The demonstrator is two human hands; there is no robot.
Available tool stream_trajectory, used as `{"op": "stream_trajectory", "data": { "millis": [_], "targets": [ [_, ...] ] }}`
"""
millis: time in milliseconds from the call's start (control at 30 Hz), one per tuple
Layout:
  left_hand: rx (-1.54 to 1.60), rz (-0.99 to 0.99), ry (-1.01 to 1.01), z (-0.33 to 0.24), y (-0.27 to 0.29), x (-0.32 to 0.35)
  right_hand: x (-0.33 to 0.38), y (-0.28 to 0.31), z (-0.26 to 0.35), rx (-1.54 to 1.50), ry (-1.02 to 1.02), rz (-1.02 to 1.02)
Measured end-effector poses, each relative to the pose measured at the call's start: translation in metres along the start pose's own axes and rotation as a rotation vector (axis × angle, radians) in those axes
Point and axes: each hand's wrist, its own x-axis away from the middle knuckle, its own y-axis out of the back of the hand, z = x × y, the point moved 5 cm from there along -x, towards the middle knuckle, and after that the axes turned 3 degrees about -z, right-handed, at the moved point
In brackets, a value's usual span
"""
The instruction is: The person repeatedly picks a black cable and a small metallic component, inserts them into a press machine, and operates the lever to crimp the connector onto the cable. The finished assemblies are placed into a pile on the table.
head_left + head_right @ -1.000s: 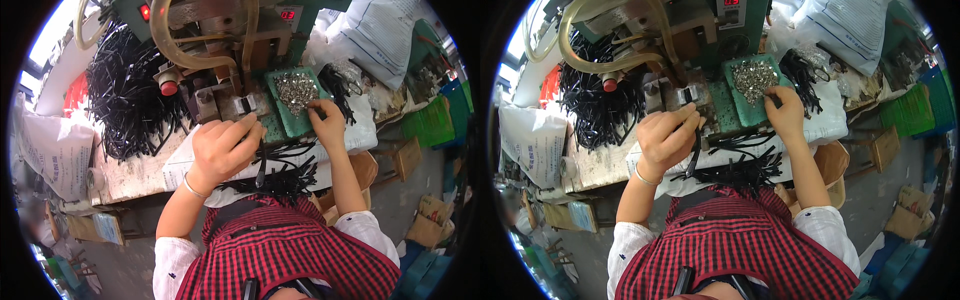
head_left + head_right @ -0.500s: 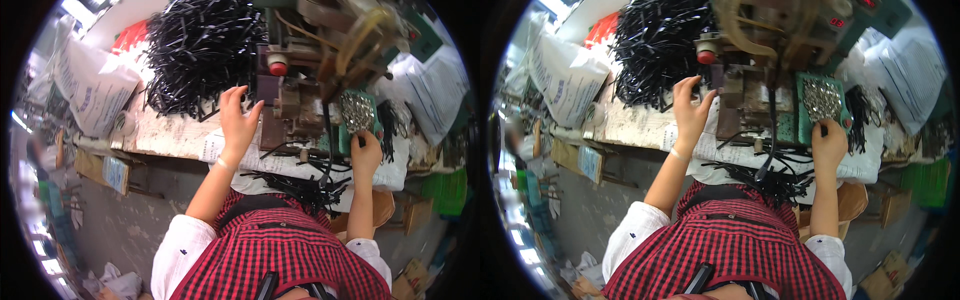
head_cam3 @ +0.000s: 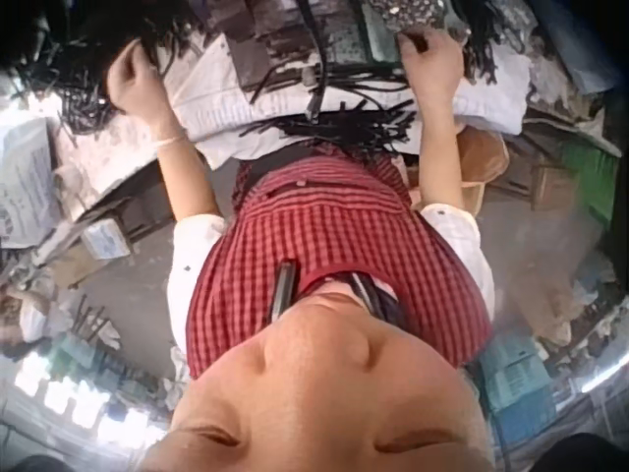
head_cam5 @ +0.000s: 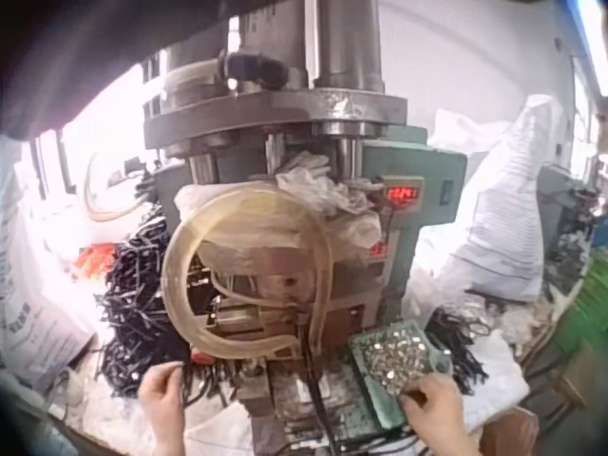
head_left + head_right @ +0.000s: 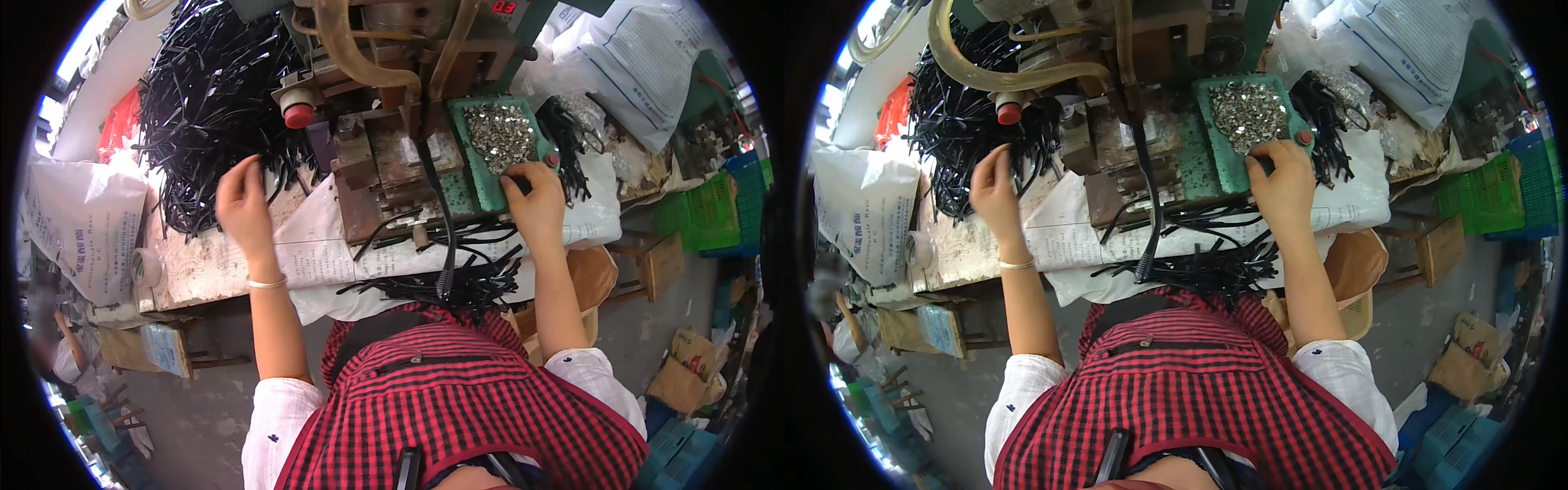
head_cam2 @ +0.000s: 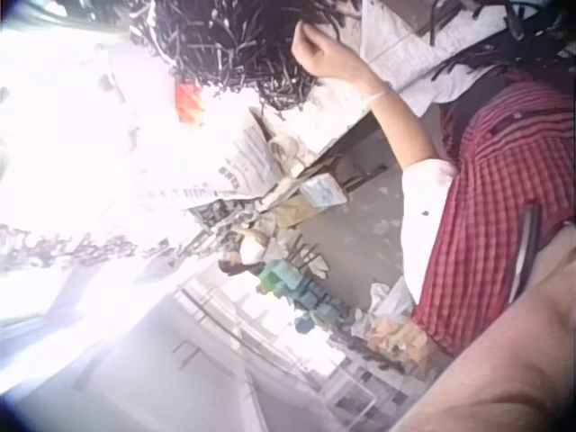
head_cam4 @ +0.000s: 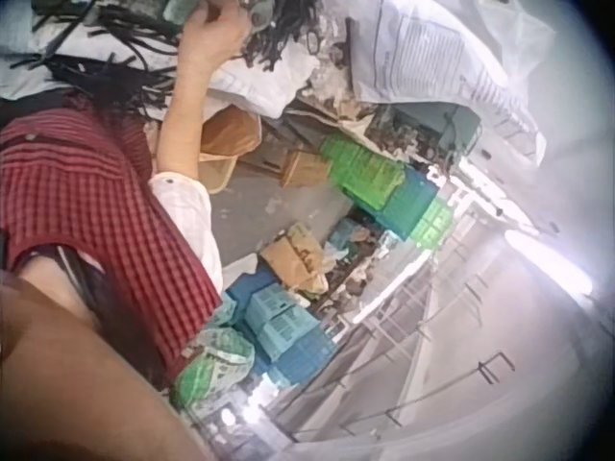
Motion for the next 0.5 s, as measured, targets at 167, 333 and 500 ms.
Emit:
{"op": "stream_trajectory", "data": {
  "millis": [167,333,500],
  "targets": [
    [-0.411,0.138,-0.199,0.009,0.043,-0.033,-0.002,-0.009,0.001,0.285,0.013,0.009],
    [-0.879,0.38,-0.496,-0.007,-0.004,-0.002,-0.013,-0.003,0.01,0.131,-0.188,0.1],
    [-1.11,0.504,-0.542,0.035,-0.024,0.006,-0.011,0.007,-0.004,-0.161,-0.125,-0.061]
  ]
}}
